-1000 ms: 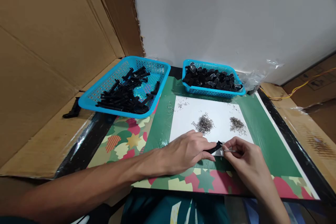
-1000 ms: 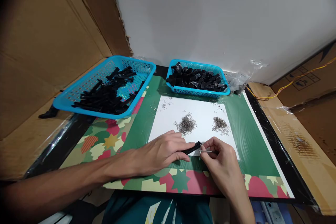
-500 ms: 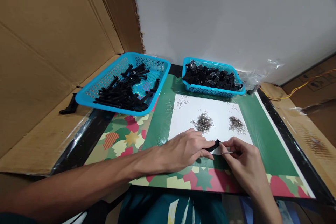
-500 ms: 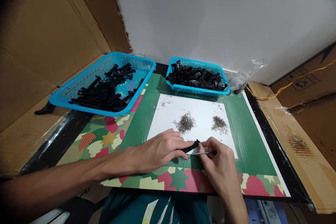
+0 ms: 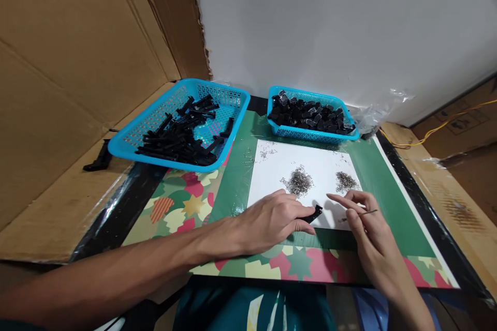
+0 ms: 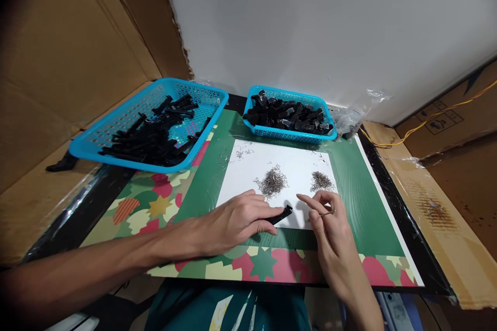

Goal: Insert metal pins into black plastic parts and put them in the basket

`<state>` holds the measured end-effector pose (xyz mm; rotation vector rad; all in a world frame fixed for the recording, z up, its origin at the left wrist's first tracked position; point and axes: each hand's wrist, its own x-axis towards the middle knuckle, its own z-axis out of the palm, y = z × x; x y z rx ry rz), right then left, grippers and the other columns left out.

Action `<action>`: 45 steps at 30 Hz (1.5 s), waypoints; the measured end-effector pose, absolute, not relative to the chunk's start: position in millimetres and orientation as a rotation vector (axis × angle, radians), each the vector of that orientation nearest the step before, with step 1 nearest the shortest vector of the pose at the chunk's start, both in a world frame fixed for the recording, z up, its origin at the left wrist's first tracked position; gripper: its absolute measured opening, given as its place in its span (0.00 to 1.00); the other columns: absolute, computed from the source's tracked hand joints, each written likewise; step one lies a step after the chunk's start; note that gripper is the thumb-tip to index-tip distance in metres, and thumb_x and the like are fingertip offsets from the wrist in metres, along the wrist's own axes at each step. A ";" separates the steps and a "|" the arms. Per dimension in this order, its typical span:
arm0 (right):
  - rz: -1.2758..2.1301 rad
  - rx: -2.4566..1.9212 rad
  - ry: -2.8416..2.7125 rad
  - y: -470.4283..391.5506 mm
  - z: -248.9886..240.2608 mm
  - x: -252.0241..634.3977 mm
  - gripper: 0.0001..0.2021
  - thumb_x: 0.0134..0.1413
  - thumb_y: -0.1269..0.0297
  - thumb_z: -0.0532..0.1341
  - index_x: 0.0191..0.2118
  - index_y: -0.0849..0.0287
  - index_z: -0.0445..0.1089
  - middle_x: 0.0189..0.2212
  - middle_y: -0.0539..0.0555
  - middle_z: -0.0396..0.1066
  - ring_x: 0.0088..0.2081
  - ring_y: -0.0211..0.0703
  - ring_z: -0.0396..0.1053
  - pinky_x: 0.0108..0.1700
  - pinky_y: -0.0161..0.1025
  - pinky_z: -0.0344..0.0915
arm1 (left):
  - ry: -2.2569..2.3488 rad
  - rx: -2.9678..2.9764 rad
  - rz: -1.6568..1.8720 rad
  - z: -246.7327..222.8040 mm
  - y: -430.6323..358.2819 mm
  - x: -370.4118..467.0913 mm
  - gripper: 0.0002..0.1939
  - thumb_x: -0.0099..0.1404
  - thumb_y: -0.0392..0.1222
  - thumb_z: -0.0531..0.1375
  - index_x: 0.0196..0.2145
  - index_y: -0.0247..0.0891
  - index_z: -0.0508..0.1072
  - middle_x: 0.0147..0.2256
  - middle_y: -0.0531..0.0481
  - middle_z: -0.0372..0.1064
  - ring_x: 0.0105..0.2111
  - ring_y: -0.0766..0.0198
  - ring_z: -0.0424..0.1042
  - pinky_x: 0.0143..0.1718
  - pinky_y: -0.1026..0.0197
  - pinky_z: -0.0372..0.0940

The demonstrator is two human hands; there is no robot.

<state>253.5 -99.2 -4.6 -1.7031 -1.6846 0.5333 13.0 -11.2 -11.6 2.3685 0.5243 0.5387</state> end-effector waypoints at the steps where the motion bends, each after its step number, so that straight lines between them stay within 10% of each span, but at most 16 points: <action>1: 0.496 -1.695 -1.684 -97.9 -4.8 253.2 0.20 0.77 0.51 0.53 0.55 0.49 0.81 0.45 0.56 0.72 0.46 0.45 0.74 0.44 0.40 0.69 | 0.520 2.370 0.539 -12.0 -11.0 12.9 0.13 0.79 0.46 0.59 0.47 0.36 0.80 0.32 0.49 0.77 0.35 0.58 0.74 0.42 0.57 0.62; 18: 0.610 -1.684 -1.057 -102.3 -18.9 250.6 0.13 0.53 0.52 0.75 0.35 0.58 0.85 0.34 0.58 0.85 0.36 0.53 0.84 0.42 0.46 0.81 | 0.559 2.306 0.528 -13.4 -10.6 12.7 0.14 0.78 0.46 0.61 0.53 0.38 0.81 0.37 0.46 0.82 0.40 0.55 0.80 0.46 0.57 0.65; 45: 0.385 -1.749 -1.420 -88.0 -10.3 224.3 0.11 0.63 0.56 0.66 0.33 0.56 0.79 0.26 0.51 0.81 0.26 0.44 0.79 0.31 0.37 0.71 | 0.543 2.254 0.434 -9.2 -8.1 11.9 0.16 0.81 0.46 0.57 0.56 0.36 0.79 0.35 0.48 0.80 0.32 0.60 0.74 0.43 0.57 0.63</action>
